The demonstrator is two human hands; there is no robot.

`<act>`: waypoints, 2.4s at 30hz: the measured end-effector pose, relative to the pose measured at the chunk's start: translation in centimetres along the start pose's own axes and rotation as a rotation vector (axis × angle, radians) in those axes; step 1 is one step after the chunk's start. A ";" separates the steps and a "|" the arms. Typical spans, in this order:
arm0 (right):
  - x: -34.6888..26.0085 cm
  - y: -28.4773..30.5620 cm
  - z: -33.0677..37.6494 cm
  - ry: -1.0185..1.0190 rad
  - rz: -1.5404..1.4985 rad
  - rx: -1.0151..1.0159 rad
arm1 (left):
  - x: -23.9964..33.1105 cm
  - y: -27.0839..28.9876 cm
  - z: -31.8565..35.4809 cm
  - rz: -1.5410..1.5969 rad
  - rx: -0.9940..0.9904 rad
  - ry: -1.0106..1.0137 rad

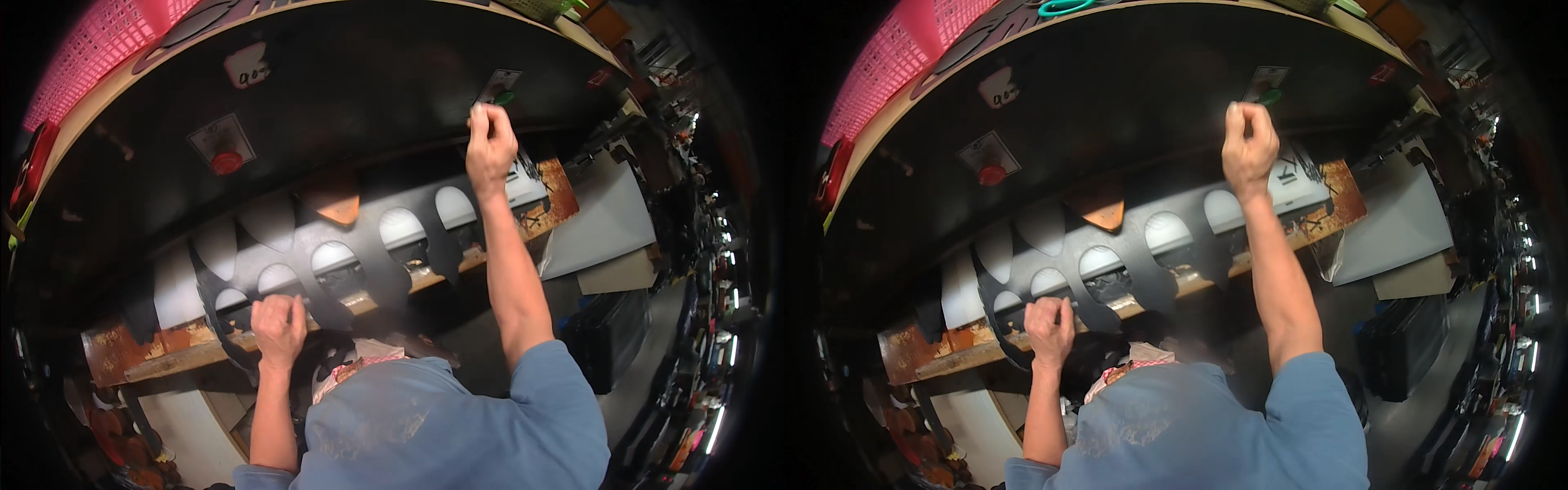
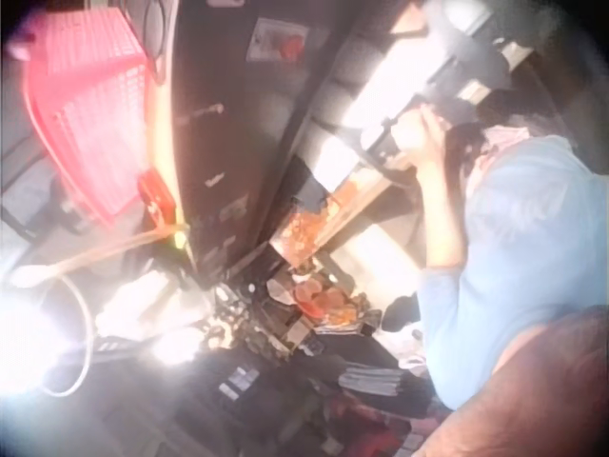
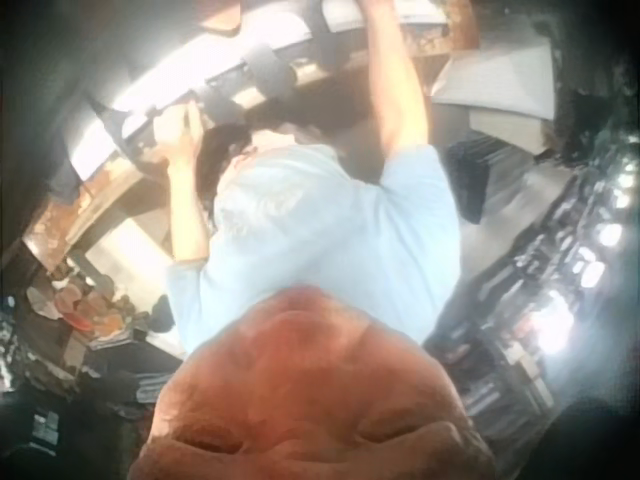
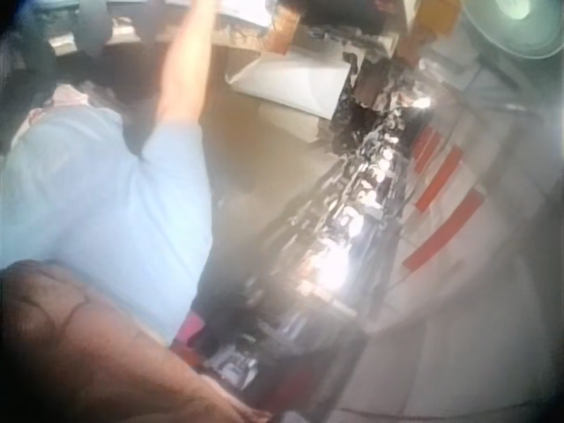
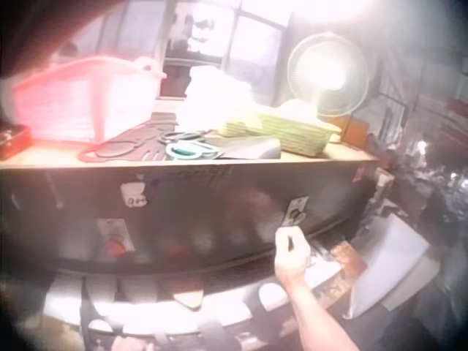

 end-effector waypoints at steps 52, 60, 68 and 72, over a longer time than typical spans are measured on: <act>-8.3 -13.1 19.0 0.200 0.203 -0.779 | -3.6 -1.2 -6.8 0.222 -0.204 0.346; -6.9 -14.7 13.9 0.269 0.088 -0.751 | -8.6 -9.9 -12.1 0.014 -0.190 0.060; -3.2 -14.6 11.5 -0.387 -0.565 -1.116 | -6.6 -8.6 -14.5 -0.049 -0.238 0.120; -3.2 -14.9 11.6 -0.370 -0.525 -1.105 | -6.0 -7.5 -14.9 0.131 -0.091 0.182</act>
Point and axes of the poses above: each hand's wrist, its own z-axis away from the middle knuckle, its own y-axis out of the back of the hand, x = y × z, the point moved 8 cm from there along -z, towards the middle knuckle, and after that the axes turned 15 degrees about z, right-handed, at the moved point
